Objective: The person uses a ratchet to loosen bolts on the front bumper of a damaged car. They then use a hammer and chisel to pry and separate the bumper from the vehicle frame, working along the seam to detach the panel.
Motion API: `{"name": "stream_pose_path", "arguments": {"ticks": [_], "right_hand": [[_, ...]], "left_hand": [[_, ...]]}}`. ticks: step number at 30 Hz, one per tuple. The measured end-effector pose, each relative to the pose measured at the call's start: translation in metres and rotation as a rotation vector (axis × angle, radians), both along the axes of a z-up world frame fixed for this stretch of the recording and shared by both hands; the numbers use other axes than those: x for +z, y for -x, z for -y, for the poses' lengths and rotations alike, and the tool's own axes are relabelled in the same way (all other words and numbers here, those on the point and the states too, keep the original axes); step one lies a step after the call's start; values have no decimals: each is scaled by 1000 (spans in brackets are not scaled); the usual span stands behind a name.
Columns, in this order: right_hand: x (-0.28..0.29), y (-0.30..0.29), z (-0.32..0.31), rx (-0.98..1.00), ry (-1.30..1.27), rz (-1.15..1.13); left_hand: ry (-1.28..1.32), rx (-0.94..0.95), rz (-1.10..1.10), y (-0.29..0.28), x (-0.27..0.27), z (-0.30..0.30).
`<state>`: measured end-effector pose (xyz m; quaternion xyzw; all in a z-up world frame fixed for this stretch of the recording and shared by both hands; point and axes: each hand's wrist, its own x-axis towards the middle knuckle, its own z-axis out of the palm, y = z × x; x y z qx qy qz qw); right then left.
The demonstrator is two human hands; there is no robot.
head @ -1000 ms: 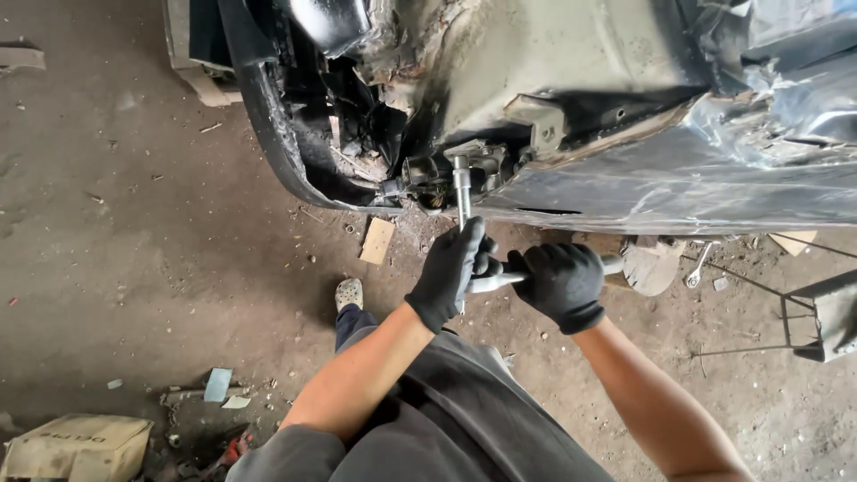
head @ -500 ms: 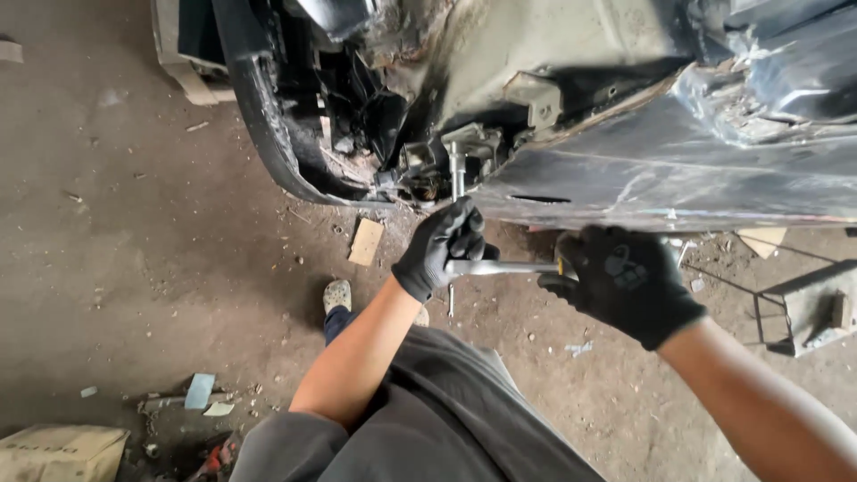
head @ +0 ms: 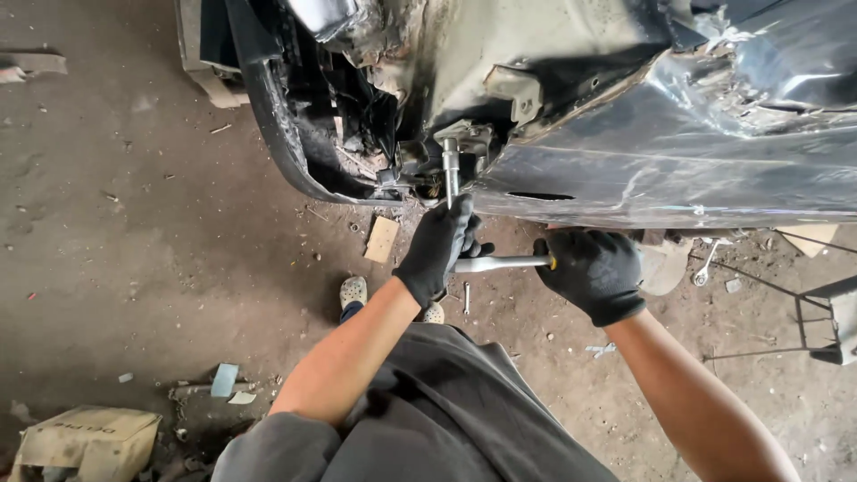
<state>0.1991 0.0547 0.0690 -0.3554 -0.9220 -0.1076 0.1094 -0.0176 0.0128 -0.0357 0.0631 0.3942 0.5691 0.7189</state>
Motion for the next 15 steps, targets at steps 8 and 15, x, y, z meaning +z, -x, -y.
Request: {"name": "stream_pose_path", "arguments": {"ticks": [8,15], "right_hand": [[-37,2,2,-130,126,-63],[-9,-13,13,26,124,-28]], "left_hand": [[24,5,-148,3,-8,0],[-159,-22,-108,14,-22,9]]}}
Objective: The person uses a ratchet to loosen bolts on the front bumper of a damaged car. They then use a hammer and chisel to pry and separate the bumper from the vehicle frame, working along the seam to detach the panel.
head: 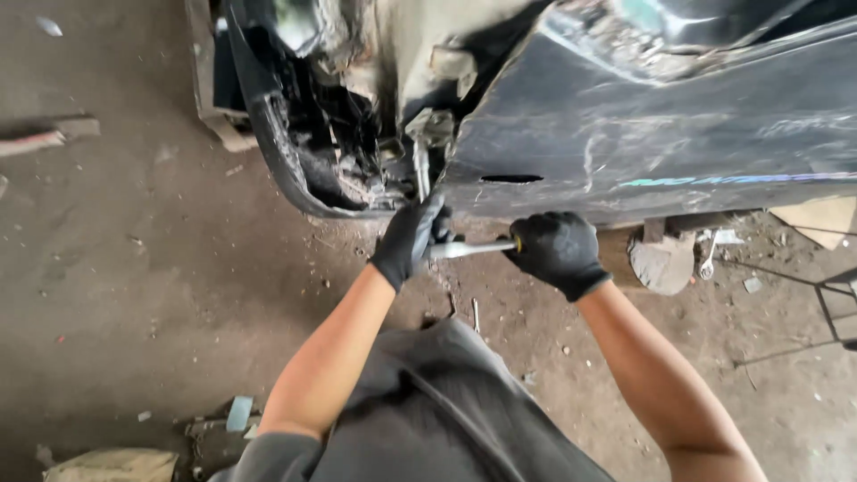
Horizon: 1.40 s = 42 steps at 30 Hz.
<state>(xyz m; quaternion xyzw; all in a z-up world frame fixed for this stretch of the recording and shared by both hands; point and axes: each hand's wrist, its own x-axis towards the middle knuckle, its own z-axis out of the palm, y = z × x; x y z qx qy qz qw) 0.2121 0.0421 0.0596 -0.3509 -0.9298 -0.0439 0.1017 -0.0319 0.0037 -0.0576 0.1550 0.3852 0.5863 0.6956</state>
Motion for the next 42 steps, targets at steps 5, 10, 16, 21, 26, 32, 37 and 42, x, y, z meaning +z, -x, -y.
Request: {"name": "stream_pose_path", "arguments": {"ticks": [5,10,16,21,26,32,37,42], "right_hand": [[-9,-28,38,23,161,-27],[-115,-52,72,271,439,-222],[-148,-51,150,22,1149,-192],[-184,-72,186,169,1100,-405],[-148,-63,238,90,1151,-346],[-122,-57,311,-9,1148,-320],[-115,-61,360,-123,1212,-332],[-113,-64,391,-54,1176,-323]], "left_hand": [[160,10,155,-30,-29,57],[379,26,241,-67,-62,104],[398,121,297,-113,-67,165],[377,-205,88,-110,-32,199],[183,-276,-280,-110,-57,254],[11,-224,-318,-115,-72,319],[-60,-287,-555,-114,-74,366],[5,-310,-214,-129,-77,397]]}}
